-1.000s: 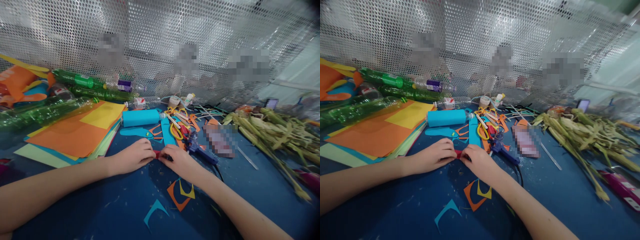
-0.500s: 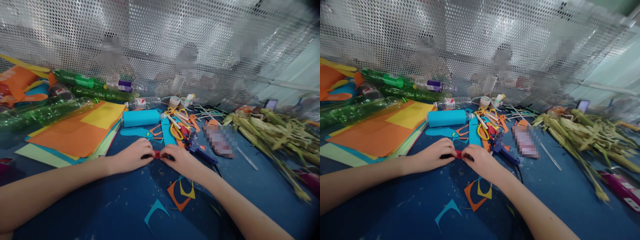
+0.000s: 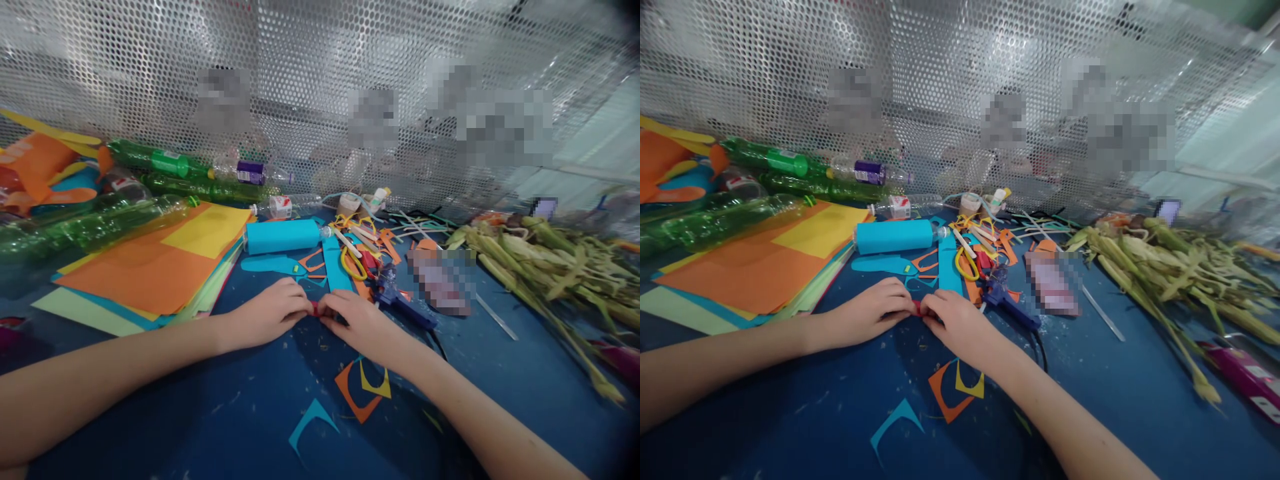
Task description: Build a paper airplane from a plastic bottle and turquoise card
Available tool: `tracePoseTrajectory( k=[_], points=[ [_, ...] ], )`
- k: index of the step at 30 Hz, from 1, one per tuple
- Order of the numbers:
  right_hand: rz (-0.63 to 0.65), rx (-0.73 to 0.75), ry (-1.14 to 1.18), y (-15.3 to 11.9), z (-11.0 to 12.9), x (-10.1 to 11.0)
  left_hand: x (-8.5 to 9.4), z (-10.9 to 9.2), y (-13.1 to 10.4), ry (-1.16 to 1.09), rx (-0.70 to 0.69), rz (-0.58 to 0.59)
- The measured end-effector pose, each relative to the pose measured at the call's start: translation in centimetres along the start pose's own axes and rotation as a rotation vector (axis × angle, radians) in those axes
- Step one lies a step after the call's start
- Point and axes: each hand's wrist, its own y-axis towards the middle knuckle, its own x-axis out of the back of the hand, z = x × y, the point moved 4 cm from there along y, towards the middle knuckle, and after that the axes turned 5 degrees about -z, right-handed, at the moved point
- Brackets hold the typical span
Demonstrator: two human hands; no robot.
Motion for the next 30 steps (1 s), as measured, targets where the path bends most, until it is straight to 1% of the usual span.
tracePoseTrajectory(
  k=[5, 12, 16, 21, 25, 30],
  points=[
    [-0.020, -0.007, -0.012, 0.13, -0.03, 0.05, -0.01, 0.03, -0.13, 0.032, -0.012, -0.014],
    [-0.052, -0.039, -0.027, 0.28, -0.35, -0.23, -0.09, 0.30, -0.13, 0.022, 0.008, -0.023],
    [-0.053, -0.036, -0.035, 0.30, -0.38, -0.34, -0.02, 0.06, -0.05, 0.025, -0.029, -0.032],
    [-0.043, -0.017, -0.055, 0.18, -0.12, -0.31, -0.02, -0.19, -0.07, 0.109, -0.068, -0.006],
    [-0.056, -0.010, -0.063, 0.19, -0.08, -0.39, 0.05, 0.04, -0.07, 0.073, -0.046, -0.035],
    [-0.069, -0.002, -0.050, 0.24, -0.17, -0.49, -0.12, 0.63, -0.11, 0.013, -0.008, -0.036]
  ],
)
